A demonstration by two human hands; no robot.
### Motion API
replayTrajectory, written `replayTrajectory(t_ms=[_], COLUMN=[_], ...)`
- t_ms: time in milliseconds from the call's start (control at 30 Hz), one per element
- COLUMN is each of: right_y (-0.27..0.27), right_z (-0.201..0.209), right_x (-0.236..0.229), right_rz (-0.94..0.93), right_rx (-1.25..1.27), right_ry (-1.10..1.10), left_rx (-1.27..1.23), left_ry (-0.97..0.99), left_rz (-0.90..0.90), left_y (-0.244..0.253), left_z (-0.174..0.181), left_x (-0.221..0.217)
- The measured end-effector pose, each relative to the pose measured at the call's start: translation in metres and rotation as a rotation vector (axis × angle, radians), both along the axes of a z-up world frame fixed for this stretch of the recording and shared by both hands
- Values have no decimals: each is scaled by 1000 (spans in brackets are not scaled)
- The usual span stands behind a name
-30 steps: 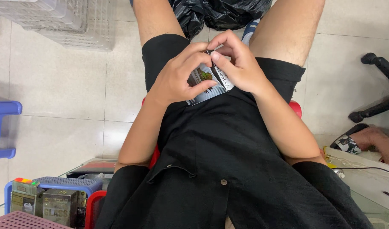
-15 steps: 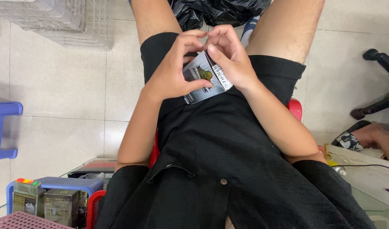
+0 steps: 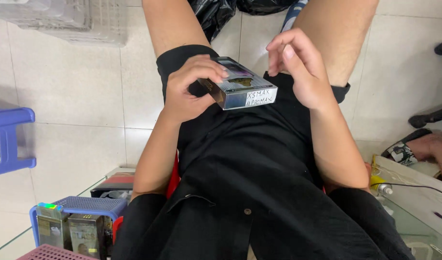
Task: The person removes screen protectors from their retail packaging and protective sleeves, handling the glass panels and paper envelopes by hand.
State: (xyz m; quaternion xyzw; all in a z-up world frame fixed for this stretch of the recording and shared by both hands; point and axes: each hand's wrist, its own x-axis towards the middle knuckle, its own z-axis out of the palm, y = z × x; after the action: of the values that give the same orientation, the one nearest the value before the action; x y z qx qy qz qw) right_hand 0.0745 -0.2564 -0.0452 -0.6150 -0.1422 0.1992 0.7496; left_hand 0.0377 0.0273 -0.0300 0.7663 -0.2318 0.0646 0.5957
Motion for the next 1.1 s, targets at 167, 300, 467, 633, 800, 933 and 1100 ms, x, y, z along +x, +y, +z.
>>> replayTrajectory(t_ms=[167, 300, 467, 633, 800, 933, 1100], right_y=[-9, -1, 7, 15, 21, 49, 74], right_z=[32, 40, 11, -15, -64, -80, -122], right_x=[-9, 8, 34, 86, 168, 252, 337], right_rz=[-75, 192, 43, -198, -392, -406, -525], right_rx=[-103, 82, 112, 119, -36, -155, -76], right_ry=[32, 127, 227, 129, 167, -197, -224], left_rx=[18, 117, 186, 271, 238, 293, 112], left_ry=[34, -8, -132, -198, -134, 30, 397], left_rz=[68, 21, -24, 7, 215, 303, 249], left_y=[-10, -22, -32, -42, -43, -34, -31], left_z=[-3, 7, -8, -34, -40, -95, -107], left_x=[32, 72, 136, 199, 239, 228, 223])
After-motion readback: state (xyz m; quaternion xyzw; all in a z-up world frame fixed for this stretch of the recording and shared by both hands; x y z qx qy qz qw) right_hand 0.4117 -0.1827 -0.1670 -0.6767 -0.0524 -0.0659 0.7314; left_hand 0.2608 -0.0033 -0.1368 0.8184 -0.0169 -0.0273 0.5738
